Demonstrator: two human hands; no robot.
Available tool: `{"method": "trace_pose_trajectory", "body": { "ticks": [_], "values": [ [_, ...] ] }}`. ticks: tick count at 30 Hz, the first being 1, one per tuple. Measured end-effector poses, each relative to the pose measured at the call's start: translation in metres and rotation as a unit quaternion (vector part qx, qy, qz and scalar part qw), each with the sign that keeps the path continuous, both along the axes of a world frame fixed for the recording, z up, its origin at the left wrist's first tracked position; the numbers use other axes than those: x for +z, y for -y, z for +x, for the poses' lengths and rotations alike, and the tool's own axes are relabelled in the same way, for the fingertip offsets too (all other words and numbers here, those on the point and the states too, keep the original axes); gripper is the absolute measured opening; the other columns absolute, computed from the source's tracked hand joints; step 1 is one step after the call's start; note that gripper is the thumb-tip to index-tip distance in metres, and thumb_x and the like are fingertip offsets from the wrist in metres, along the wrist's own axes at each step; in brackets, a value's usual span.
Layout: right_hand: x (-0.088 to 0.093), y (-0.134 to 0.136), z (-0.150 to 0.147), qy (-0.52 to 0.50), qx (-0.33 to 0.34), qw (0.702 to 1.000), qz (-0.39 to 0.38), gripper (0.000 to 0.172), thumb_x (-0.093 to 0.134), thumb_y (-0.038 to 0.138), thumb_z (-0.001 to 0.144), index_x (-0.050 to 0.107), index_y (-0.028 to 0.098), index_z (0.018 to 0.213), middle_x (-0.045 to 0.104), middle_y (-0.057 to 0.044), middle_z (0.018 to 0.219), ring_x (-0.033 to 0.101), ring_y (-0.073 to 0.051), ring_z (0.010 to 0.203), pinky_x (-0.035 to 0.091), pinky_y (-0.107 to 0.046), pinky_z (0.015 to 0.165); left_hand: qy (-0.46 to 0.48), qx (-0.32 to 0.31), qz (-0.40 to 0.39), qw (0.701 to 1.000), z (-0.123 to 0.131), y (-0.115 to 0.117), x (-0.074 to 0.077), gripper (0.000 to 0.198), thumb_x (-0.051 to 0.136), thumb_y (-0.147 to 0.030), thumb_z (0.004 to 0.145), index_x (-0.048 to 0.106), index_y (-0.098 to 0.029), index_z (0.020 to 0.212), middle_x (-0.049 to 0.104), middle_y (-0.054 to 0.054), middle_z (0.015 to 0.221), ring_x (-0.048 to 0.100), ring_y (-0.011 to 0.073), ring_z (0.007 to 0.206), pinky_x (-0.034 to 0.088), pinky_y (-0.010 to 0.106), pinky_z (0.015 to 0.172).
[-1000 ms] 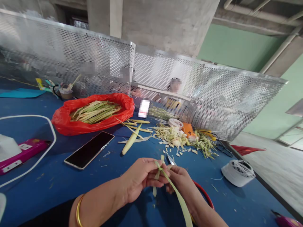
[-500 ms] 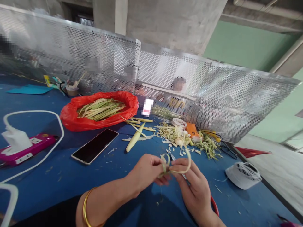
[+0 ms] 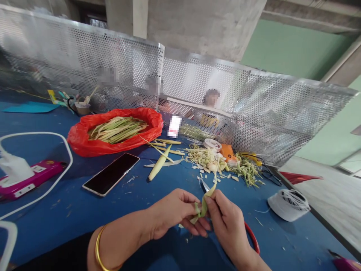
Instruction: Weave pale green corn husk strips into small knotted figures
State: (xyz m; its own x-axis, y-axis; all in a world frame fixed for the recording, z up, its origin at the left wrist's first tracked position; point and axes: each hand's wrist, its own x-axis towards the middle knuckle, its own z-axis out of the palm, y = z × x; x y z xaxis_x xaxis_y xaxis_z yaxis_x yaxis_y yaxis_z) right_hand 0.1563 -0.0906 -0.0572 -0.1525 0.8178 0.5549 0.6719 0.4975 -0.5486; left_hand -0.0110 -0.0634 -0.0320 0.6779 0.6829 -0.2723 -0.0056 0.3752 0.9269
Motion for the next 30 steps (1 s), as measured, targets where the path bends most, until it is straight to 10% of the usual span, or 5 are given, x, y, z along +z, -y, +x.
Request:
{"method": "trace_pose_trajectory", "body": {
  "ticks": [11,30],
  "values": [
    [0.003,-0.011,-0.001,-0.239,0.001,0.945,-0.225,0.034,0.056,0.042,0.086,0.05,0.02,0.061,0.045,0.005,0.053,0.039,-0.01,0.049,0.032,-0.021,0.045,0.048,-0.031,-0.045,0.997,-0.002,-0.006,-0.007,0.037,0.064,-0.049,0.08,0.069,-0.013,0.083,0.071,0.009,0.077,0.069,0.0148,0.067,0.051,0.025,0.068],
    [-0.003,-0.006,-0.003,-0.073,-0.089,0.984,-0.132,0.035,0.05,0.038,0.089,0.042,0.021,0.06,0.038,0.006,0.053,0.034,-0.01,0.052,0.027,-0.021,0.048,-0.04,0.078,0.004,0.996,0.005,-0.002,-0.003,0.021,0.059,-0.03,0.077,0.07,-0.012,0.079,0.069,0.006,0.079,0.064,0.0129,0.066,0.05,0.025,0.065]
  ]
}}
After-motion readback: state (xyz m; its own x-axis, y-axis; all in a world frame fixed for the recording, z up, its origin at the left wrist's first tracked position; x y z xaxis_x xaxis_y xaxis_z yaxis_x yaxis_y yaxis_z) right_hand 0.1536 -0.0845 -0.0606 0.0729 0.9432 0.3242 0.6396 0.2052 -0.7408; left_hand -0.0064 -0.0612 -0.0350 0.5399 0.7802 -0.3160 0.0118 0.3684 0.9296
